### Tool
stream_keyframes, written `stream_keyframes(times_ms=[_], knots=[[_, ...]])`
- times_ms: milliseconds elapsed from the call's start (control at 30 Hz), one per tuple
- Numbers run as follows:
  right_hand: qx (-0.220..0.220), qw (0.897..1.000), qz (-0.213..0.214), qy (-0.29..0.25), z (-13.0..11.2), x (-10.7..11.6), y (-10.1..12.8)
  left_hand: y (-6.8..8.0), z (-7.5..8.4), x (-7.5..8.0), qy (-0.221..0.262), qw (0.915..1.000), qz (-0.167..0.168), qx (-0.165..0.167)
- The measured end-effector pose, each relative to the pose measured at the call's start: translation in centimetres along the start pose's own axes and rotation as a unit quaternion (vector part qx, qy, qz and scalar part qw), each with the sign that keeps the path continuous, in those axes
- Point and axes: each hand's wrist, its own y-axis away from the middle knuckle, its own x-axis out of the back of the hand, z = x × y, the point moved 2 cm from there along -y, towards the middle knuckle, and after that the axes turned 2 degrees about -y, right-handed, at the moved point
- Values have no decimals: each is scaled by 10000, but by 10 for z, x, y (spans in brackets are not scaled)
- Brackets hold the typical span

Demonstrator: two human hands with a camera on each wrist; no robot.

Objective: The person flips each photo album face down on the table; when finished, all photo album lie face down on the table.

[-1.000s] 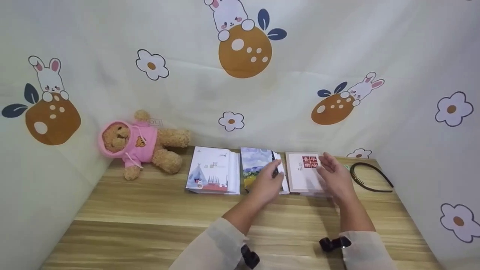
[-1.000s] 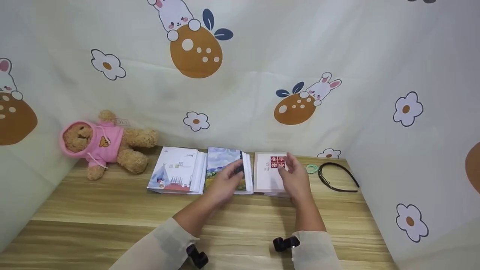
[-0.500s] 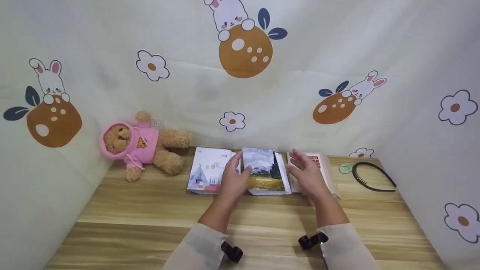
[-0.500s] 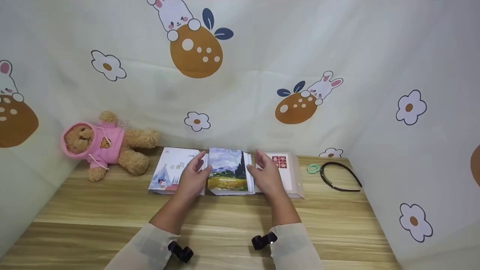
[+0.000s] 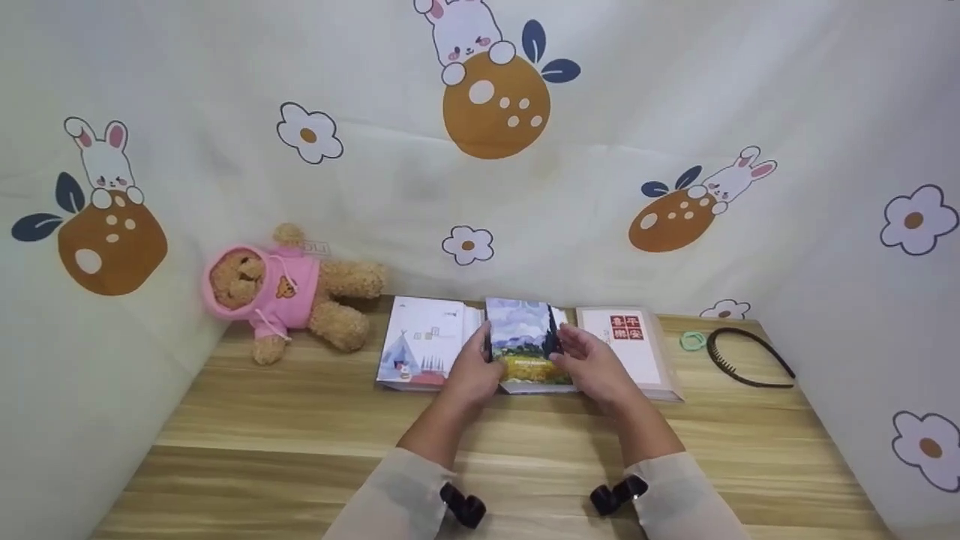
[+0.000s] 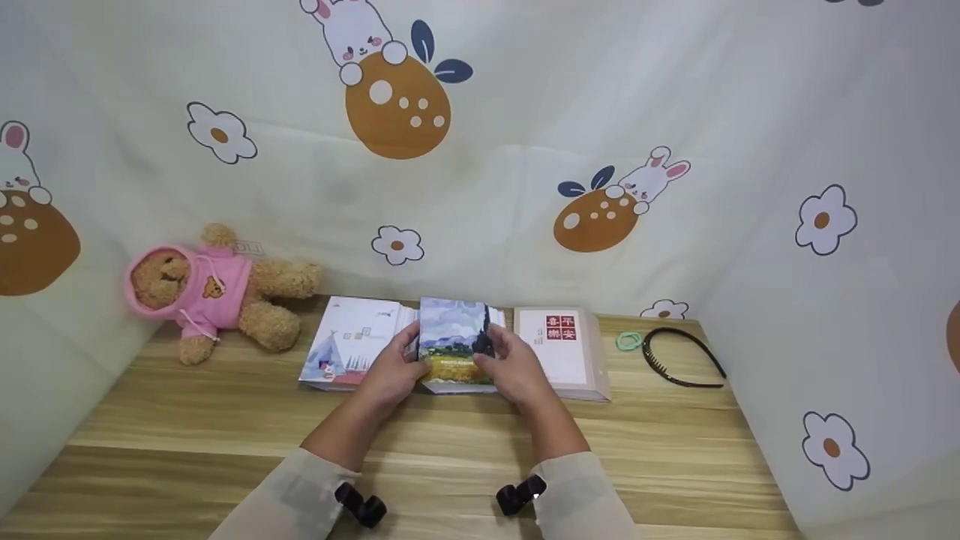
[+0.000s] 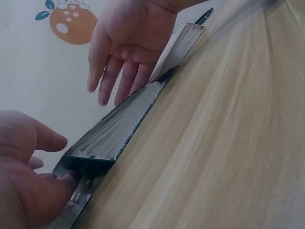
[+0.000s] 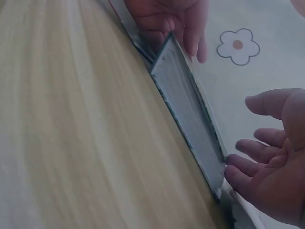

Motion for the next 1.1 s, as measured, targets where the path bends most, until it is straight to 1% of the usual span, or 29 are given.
stream_keyframes(times_ms=[67,133,300,367,467,567,633,700,767,833,900,967,1000,1100], knots=[[47,9998,-164,116,0,-6,2,1,-1,2,-194,9998,1,84],[72,9994,-208,266,1,-10,3,2,-1,4,-247,9996,20,129],[120,9978,-244,601,-1,-16,5,2,2,7,31,9998,65,181],[134,9976,-232,643,-3,-16,6,2,3,7,151,9997,104,181],[136,9980,-271,557,-8,-17,7,2,9,5,418,9987,206,205],[138,9985,-391,352,-14,-19,9,3,17,5,698,9968,344,204],[146,9983,-479,300,-18,-21,11,5,24,5,928,9951,333,96],[202,9978,-602,184,-24,-23,14,8,31,5,1093,9937,230,-135],[305,9969,-717,53,-29,-24,17,11,36,5,1200,9919,51,-421],[449,9954,-818,-236,-35,-25,20,13,41,5,1197,9903,-125,-698],[595,9931,-876,-496,-40,-25,23,15,45,4,1056,9900,-221,-912],[667,9918,-826,-718,-44,-25,25,17,47,3,935,9890,-280,-1110],[669,9911,-783,-844,-45,-24,25,17,48,2,877,9889,-306,-1161],[579,9926,-531,-930,-47,-23,27,18,46,-1,869,9873,-500,-1233]])
